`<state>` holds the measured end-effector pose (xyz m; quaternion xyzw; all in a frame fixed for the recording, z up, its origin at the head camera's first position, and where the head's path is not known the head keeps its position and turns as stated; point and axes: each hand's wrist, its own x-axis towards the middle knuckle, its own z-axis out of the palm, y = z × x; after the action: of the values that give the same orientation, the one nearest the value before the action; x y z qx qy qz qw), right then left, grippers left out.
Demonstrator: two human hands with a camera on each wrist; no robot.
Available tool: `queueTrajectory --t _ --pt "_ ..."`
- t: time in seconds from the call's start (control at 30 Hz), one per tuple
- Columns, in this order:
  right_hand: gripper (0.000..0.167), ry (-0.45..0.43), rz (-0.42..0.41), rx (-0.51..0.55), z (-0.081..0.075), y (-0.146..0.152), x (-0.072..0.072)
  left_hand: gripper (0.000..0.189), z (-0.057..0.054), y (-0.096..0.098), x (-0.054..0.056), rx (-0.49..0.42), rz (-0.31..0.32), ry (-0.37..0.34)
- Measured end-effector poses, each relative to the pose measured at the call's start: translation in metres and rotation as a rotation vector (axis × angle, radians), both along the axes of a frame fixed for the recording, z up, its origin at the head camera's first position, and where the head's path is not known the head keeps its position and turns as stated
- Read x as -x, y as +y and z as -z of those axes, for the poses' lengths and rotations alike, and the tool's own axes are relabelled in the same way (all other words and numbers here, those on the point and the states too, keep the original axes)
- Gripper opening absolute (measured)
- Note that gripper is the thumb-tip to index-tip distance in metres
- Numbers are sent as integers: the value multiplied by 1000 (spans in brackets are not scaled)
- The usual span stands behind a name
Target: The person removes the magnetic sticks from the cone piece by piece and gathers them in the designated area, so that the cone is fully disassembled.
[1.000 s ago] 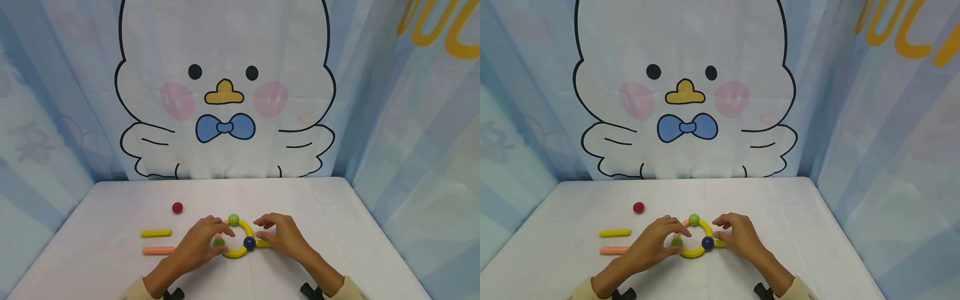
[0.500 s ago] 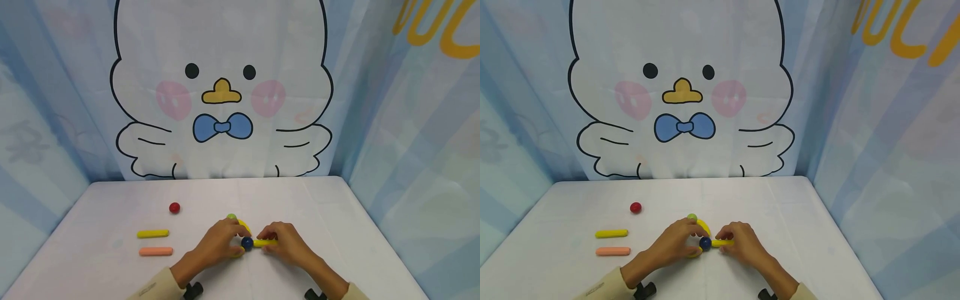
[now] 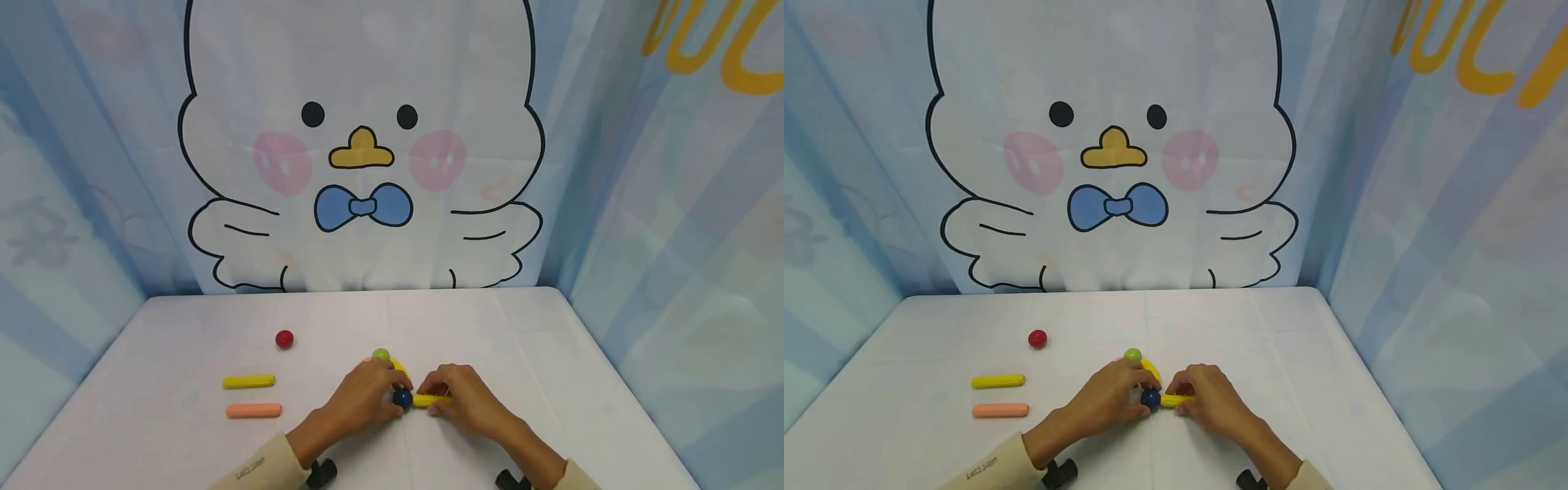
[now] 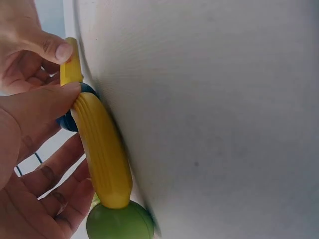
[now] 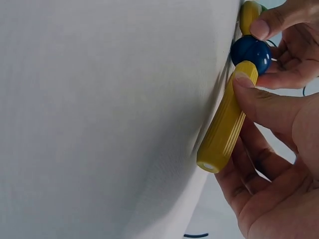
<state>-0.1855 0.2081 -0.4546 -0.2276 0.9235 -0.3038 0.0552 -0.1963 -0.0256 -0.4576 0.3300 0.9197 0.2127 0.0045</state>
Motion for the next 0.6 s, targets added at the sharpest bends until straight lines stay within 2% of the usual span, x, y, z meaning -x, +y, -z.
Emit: queueTrajectory --t 0.13,0.27,0.6 --pt "27 -4 -7 -25 0 3 0 35 -1 -1 0 18 2 -1" --pt "28 -9 24 -40 -1 9 -1 35 -2 -3 0 37 -5 -12" --pt "30 -39 232 -31 -4 32 -5 37 -1 -9 2 58 30 22"
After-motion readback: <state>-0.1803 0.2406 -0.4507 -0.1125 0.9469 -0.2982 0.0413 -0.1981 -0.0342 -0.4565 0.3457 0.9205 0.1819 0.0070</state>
